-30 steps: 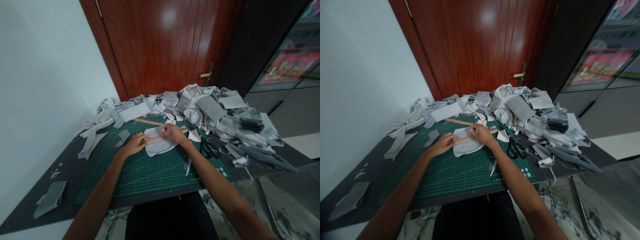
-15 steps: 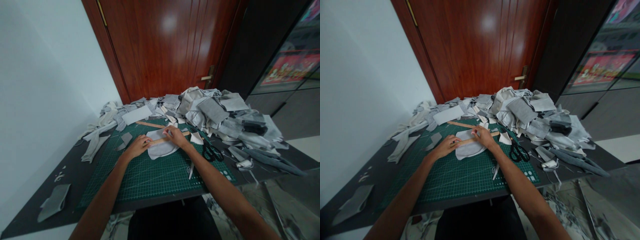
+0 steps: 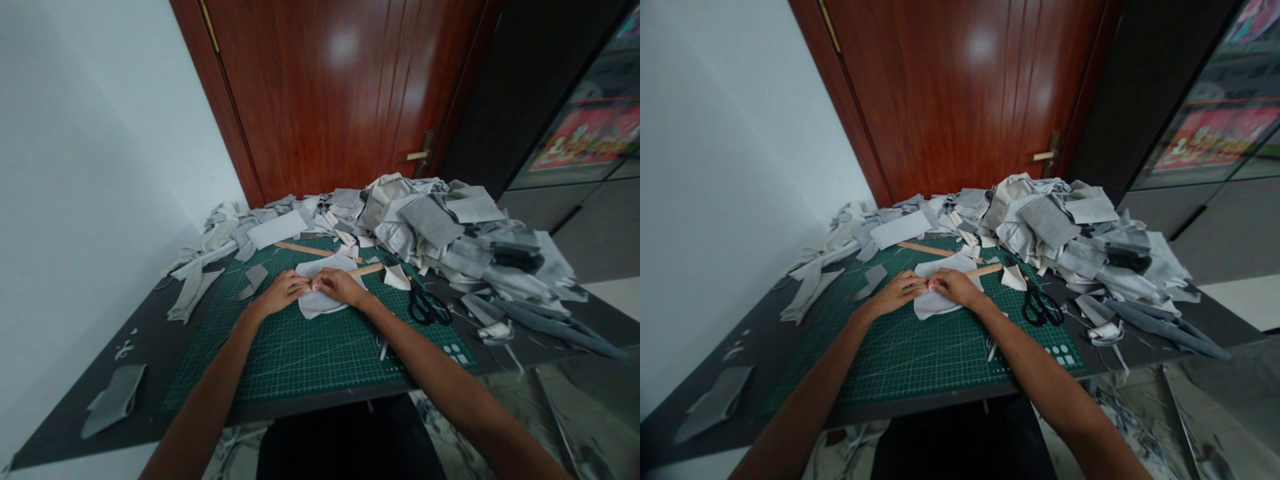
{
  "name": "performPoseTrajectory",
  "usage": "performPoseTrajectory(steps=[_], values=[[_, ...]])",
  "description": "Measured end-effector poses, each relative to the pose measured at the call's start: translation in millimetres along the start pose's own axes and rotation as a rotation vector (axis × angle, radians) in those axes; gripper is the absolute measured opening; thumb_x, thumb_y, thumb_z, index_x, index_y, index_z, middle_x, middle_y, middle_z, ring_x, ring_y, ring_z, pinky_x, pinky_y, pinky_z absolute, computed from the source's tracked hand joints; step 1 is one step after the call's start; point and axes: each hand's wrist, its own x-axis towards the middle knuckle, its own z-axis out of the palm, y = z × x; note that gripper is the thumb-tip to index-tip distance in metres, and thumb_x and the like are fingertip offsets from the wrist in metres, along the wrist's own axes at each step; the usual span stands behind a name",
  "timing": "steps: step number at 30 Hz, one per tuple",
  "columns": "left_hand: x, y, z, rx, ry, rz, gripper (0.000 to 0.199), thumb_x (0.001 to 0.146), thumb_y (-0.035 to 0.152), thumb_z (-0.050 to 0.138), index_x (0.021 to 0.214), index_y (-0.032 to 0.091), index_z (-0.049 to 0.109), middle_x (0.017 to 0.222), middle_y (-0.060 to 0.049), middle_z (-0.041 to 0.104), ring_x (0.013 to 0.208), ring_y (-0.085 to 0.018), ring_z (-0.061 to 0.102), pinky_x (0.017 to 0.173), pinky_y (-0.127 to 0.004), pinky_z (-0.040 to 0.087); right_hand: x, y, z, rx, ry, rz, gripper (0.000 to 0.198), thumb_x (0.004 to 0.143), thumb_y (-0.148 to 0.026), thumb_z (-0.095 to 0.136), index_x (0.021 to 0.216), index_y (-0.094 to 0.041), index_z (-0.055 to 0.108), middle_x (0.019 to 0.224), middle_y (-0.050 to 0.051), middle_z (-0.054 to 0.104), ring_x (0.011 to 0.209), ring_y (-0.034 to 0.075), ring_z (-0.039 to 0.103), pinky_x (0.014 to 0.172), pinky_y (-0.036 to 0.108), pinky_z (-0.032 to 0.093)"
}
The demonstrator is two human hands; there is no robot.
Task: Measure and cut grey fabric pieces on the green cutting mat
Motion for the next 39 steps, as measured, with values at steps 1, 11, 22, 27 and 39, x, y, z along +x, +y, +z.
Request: performPoseTrajectory(steps=[1,11,22,27,39], values=[[0,0,0,-0.009,-0.001,-0.003,0.038,0.095,0.048,0.057,0.119,0.023,0.072,0.108,-0.009,0.063,0.107,-0.025,0.058,0.098,-0.039,0.045,0,0,1,-0.003,0.005,0.002,0.007,0.092,-0.017,0.065,0.095,-0.016,0.072,0.092,0.004,0.069,0.08,0.014,0.061,0.076,0.024,0.045],[1,-4,2,-0.018,0.03,0.002,0.039,0.093,0.05,0.056,0.114,0.021,0.071,0.106,-0.008,0.062,0.103,-0.023,0.06,0.095,-0.037,0.049,4,-5,11,-0.09,0.027,0.044,0.01,0.091,-0.017,0.066,0.098,-0.019,0.073,0.092,0.002,0.069,0.08,0.014,0.061,0.075,0.024,0.043],[0,2,-4,0.014,-0.028,0.007,0.04,0.097,0.049,0.052,0.122,0.023,0.07,0.11,-0.008,0.063,0.107,-0.024,0.059,0.097,-0.037,0.046,-1,4,-19,-0.231,-0.025,0.104,0.01,0.09,-0.02,0.068,0.095,-0.021,0.075,0.091,0.003,0.071,0.088,0.017,0.063,0.077,0.026,0.044],[0,0,-4,0.01,-0.028,0.023,0.039,0.097,0.048,0.052,0.123,0.024,0.069,0.112,-0.008,0.063,0.11,-0.025,0.058,0.1,-0.038,0.044,-11,16,-42,-0.29,-0.032,0.179,0.009,0.088,-0.02,0.07,0.091,-0.022,0.078,0.089,0.004,0.074,0.084,0.018,0.065,0.078,0.027,0.046],[-3,4,-4,0.015,-0.029,0.011,0.038,0.098,0.043,0.052,0.124,0.022,0.068,0.113,-0.01,0.063,0.112,-0.026,0.056,0.1,-0.039,0.044,-45,40,-98,-0.419,0.011,0.405,0.008,0.087,-0.025,0.071,0.089,-0.025,0.078,0.088,0.003,0.077,0.078,0.017,0.07,0.068,0.023,0.045]])
